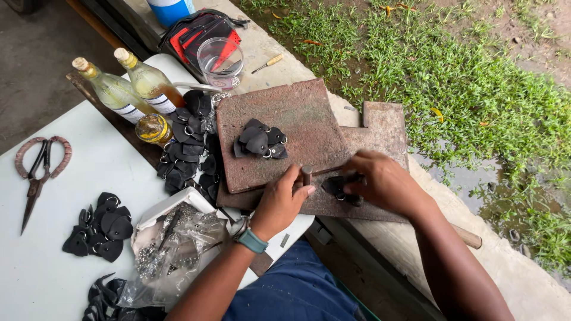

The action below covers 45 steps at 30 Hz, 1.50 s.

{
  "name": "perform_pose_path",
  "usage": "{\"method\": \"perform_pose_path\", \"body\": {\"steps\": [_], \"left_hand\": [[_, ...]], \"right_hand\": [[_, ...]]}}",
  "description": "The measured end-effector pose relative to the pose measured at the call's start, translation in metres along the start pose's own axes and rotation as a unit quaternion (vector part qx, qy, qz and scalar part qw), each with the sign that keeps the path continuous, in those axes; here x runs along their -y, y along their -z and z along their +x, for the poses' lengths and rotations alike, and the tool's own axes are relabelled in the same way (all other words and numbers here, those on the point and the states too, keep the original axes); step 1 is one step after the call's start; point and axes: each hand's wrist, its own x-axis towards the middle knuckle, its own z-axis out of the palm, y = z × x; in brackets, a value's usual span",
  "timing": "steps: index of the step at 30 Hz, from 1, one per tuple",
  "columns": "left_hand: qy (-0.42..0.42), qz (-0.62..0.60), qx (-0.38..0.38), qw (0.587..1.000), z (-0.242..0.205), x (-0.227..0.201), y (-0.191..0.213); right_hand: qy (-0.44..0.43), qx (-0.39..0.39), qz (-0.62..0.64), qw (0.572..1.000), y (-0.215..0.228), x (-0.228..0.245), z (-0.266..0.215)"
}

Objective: The person attaches metal rings to leather patches and secures them using a hammer and a punch tool on a metal anvil. They repeat this process for several leather pieces, moving them aside once the hardware is attached.

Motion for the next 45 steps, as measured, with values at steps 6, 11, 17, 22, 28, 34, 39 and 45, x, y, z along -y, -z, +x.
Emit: {"method": "perform_pose_path", "body": {"steps": [6,11,17,22,28,34,39,45], "left_hand": [[-0.078,0.070,0.017,0.994,-0.003,-0.010,0.015],[-0.047,-0.074,0.026,0.996,0.015,-0.013,0.006],[-0.079,-0.057,0.057,0.994,0.037,-0.013,-0.030],[-0.067,-0.038,0.080,0.994,0.042,-0.006,-0.038],[-0.156,0.011,0.081,0.984,0.039,-0.001,-0.039],[-0.162,0.105,0.092,0.977,0.038,0.001,-0.044],[-0.170,0.115,0.098,0.974,0.037,0.004,-0.044],[-0.177,0.088,0.071,0.978,0.037,0.006,-0.046]], "right_hand": [[0.054,-0.035,-0.068,0.996,-0.018,0.013,-0.016],[-0.085,-0.086,0.125,0.985,-0.011,0.004,-0.036],[-0.074,-0.077,-0.066,0.992,-0.008,-0.037,-0.081],[-0.134,-0.123,0.041,0.982,-0.020,-0.058,-0.098],[-0.201,-0.193,0.039,0.960,0.041,-0.045,-0.098],[-0.134,-0.294,0.074,0.943,0.056,-0.018,-0.081],[-0.116,-0.035,-0.104,0.987,0.067,0.001,-0.066],[-0.127,-0.229,-0.022,0.965,0.091,0.005,-0.077]]}}
